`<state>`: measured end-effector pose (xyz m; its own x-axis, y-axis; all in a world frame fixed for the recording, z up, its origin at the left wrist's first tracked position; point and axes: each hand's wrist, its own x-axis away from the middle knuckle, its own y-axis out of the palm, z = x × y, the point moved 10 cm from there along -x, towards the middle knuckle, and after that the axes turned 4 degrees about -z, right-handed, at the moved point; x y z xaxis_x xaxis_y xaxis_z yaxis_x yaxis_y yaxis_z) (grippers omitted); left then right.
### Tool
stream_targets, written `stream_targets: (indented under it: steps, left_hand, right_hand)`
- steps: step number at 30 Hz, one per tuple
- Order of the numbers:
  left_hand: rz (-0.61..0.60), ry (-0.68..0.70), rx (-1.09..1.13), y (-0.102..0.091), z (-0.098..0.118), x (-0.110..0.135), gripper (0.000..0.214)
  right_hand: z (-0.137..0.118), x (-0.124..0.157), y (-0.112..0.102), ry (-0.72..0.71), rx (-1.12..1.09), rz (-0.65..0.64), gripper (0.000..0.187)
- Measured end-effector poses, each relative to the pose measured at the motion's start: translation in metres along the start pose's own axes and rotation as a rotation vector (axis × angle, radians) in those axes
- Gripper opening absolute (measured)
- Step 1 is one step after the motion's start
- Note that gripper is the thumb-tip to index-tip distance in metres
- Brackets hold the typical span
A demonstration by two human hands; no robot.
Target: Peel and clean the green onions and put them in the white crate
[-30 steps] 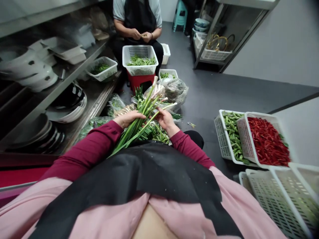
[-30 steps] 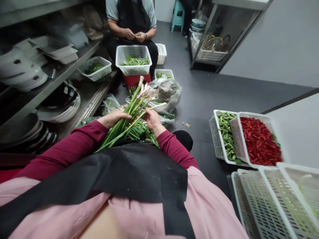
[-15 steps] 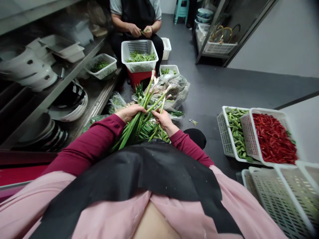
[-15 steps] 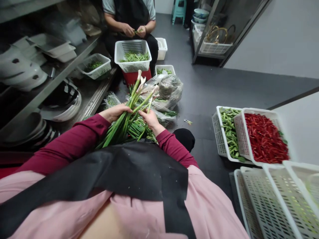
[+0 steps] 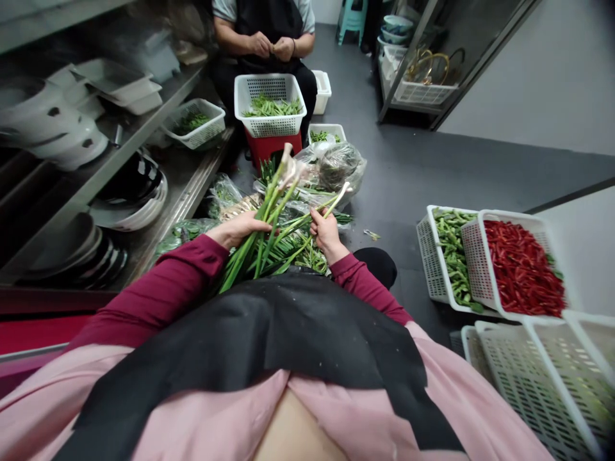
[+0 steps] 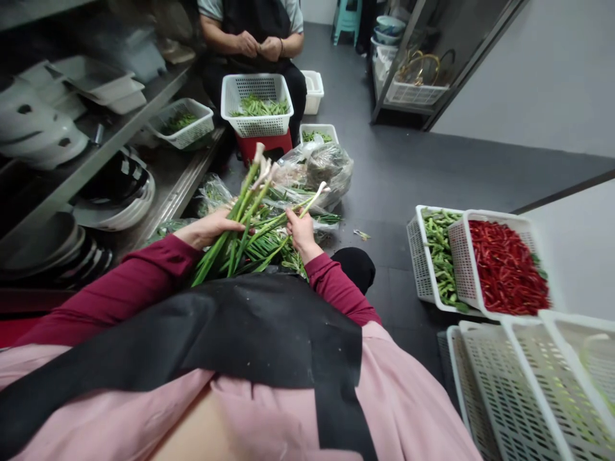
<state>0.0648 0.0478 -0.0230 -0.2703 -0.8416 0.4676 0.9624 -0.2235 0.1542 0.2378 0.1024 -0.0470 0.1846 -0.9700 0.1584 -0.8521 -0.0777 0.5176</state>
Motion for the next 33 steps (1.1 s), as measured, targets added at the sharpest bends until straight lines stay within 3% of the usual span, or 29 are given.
stream_targets:
  steps: [6, 8, 12, 16, 18, 22, 26, 28, 31, 33]
  left_hand:
    - [0.351, 0.148, -0.185, -0.040, 0.039, 0.036, 0.032]
    - [0.300, 0.163, -0.226, -0.031, 0.042, 0.036, 0.030]
    - [0.129, 0.166, -0.306, 0.005, 0.033, 0.019, 0.032]
    - [0.032, 0.131, -0.252, 0.026, 0.020, 0.004, 0.033]
    - [0.028, 0.120, -0.263, 0.025, 0.019, 0.003, 0.028]
    - [0.132, 0.147, -0.375, 0.003, 0.030, 0.010, 0.023]
    - [0.248, 0.140, -0.479, -0.029, 0.041, 0.028, 0.025]
    - [0.288, 0.094, -0.458, -0.049, 0.040, 0.041, 0.023]
    - [0.337, -0.003, -0.349, -0.079, 0.030, 0.061, 0.019]
    - [0.367, 0.010, -0.235, -0.093, 0.029, 0.070, 0.019]
  right_hand:
    - [-0.007, 0.001, -0.016, -0.077, 0.096, 0.121, 0.034]
    - [-0.008, 0.003, -0.012, -0.097, 0.105, 0.116, 0.033]
    - [-0.011, 0.008, 0.008, -0.103, 0.081, 0.033, 0.029]
    - [-0.012, 0.011, 0.020, -0.044, 0.079, -0.056, 0.028]
    - [-0.008, 0.012, 0.024, 0.017, 0.081, -0.137, 0.029]
    - [0.013, 0.010, 0.019, 0.216, 0.195, -0.237, 0.027]
    - [0.015, -0.008, -0.017, 0.318, 0.182, -0.139, 0.015]
    - [-0.001, -0.024, -0.058, 0.273, 0.154, 0.063, 0.014]
    - [-0.035, -0.038, -0.129, 0.152, 0.379, 0.429, 0.018]
    - [-0.043, -0.045, -0.147, 0.134, 0.628, 0.486, 0.020]
